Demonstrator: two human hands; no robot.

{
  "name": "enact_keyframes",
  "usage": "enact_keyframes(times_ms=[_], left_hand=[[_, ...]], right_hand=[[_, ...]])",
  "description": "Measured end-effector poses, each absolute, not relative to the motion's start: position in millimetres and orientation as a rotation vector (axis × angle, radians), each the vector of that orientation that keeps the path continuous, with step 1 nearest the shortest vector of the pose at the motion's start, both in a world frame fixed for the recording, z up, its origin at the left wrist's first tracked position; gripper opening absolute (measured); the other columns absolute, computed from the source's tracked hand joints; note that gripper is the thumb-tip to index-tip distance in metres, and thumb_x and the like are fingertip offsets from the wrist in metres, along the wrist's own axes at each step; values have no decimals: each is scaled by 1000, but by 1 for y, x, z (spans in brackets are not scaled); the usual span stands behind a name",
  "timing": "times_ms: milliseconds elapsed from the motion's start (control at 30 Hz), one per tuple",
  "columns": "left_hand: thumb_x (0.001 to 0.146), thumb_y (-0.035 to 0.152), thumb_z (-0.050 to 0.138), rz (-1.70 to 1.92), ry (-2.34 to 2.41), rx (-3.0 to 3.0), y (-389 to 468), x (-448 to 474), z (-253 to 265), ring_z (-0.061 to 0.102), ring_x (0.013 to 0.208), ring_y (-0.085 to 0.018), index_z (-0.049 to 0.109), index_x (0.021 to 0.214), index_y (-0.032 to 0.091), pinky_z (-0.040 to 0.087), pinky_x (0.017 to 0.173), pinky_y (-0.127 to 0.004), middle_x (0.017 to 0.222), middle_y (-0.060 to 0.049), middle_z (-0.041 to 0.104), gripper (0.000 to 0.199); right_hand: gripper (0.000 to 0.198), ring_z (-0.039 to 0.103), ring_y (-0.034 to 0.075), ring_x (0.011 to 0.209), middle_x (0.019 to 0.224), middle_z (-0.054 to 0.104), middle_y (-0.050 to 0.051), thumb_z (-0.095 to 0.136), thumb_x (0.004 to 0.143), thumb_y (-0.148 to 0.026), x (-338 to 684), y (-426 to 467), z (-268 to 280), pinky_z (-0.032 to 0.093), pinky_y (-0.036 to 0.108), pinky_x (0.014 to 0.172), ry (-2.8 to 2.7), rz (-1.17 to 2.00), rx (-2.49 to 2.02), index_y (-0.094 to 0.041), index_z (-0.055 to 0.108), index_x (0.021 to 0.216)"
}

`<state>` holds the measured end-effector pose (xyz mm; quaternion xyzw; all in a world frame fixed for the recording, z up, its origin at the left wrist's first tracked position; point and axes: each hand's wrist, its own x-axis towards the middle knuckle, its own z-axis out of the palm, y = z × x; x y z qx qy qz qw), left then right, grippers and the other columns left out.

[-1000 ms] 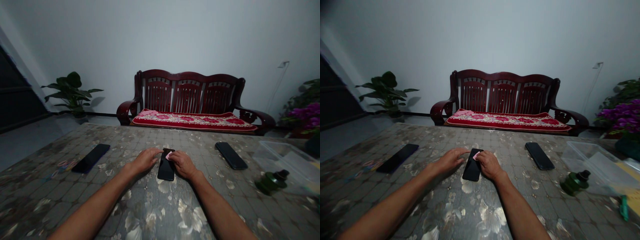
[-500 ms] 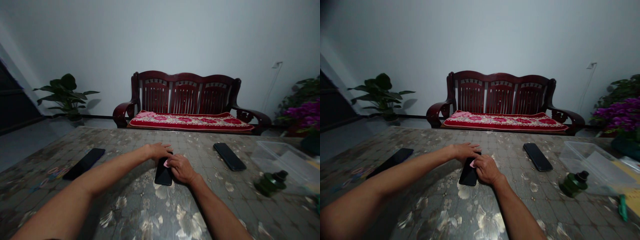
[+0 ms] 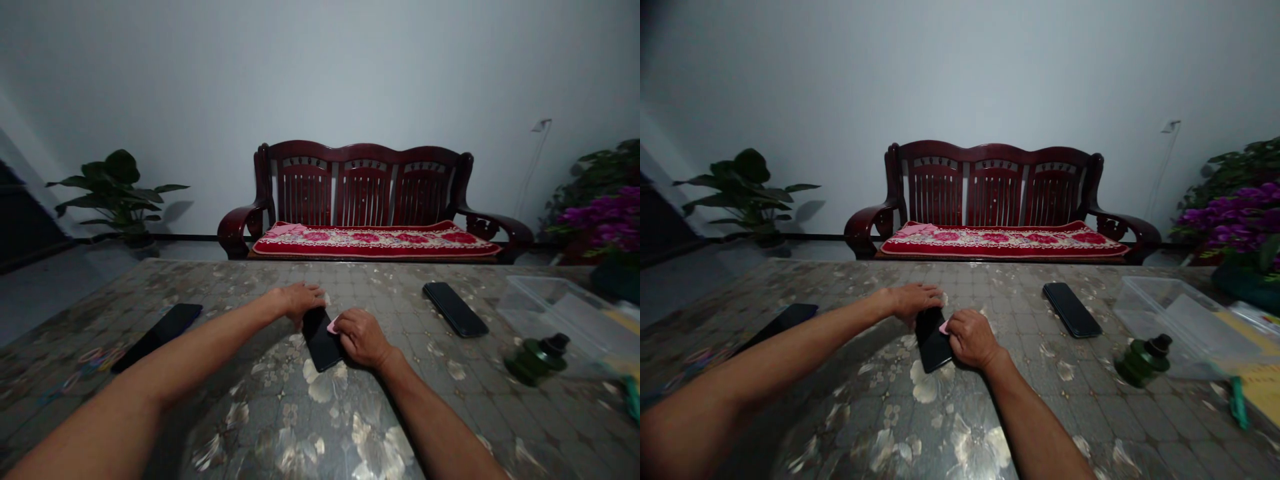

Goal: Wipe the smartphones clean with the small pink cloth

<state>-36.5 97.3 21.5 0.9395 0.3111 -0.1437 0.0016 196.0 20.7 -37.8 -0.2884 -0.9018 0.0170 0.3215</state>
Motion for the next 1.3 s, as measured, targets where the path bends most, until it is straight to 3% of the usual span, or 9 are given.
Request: enact_keyframes(times_ms=[67, 200, 467, 700, 833, 1033, 1300], left_hand=[[48, 32, 97, -439, 1055, 2927, 89, -49, 25, 50, 131, -37, 62, 122, 18, 44, 105, -42, 144, -18, 53, 83], [69, 48, 84, -391, 1262, 2792, 66, -69, 28, 60, 109, -31, 61, 116, 14, 49, 92, -36, 121, -15, 61, 62], [84, 46, 73, -35, 1589, 2628, 16, -64, 12, 56, 114, -31, 60, 121, 15, 46, 96, -37, 120, -14, 59, 51], [84, 54, 71, -24, 1999, 2442, -30, -14, 9, 60, 112, -38, 66, 113, 8, 48, 92, -43, 116, -22, 63, 55], [85, 55, 69, -26, 2041, 2418, -49, 10, 15, 63, 106, -38, 66, 115, 8, 50, 88, -45, 112, -21, 65, 56], [84, 56, 71, 56, 1847, 2421, -65, 9, 13, 65, 103, -35, 62, 126, 15, 52, 88, -44, 115, -16, 64, 59], [82, 36, 80, 194, 1415, 2533, -61, -20, -7, 65, 106, -27, 59, 135, 24, 52, 90, -35, 117, -8, 64, 57]], right_hand=[[23, 63, 22, 84, 90, 73, 7, 53, 82, -11, 197, 22, -38, 45, 34, 81, -2328, 50, -764, -19, 72, 92], [24, 64, 21, 88, 94, 74, 7, 52, 86, -11, 195, 23, -39, 46, 34, 84, -2278, 65, -819, -19, 73, 96], [28, 64, 22, 99, 106, 74, 7, 53, 87, -9, 191, 22, -38, 46, 34, 88, -2317, 105, -971, -19, 74, 104], [26, 64, 22, 95, 101, 74, 7, 55, 85, -8, 194, 23, -37, 46, 34, 87, -2358, 95, -969, -19, 74, 99], [26, 63, 22, 95, 101, 74, 8, 56, 84, -8, 192, 21, -36, 47, 34, 87, -2393, 88, -968, -19, 75, 98], [27, 65, 22, 102, 109, 74, 7, 60, 87, -12, 197, 25, -38, 48, 35, 90, -2338, 125, -996, -22, 76, 106], [28, 66, 22, 105, 114, 75, 6, 57, 94, -14, 197, 33, -46, 50, 36, 93, -2246, 193, -1051, -25, 75, 111]])
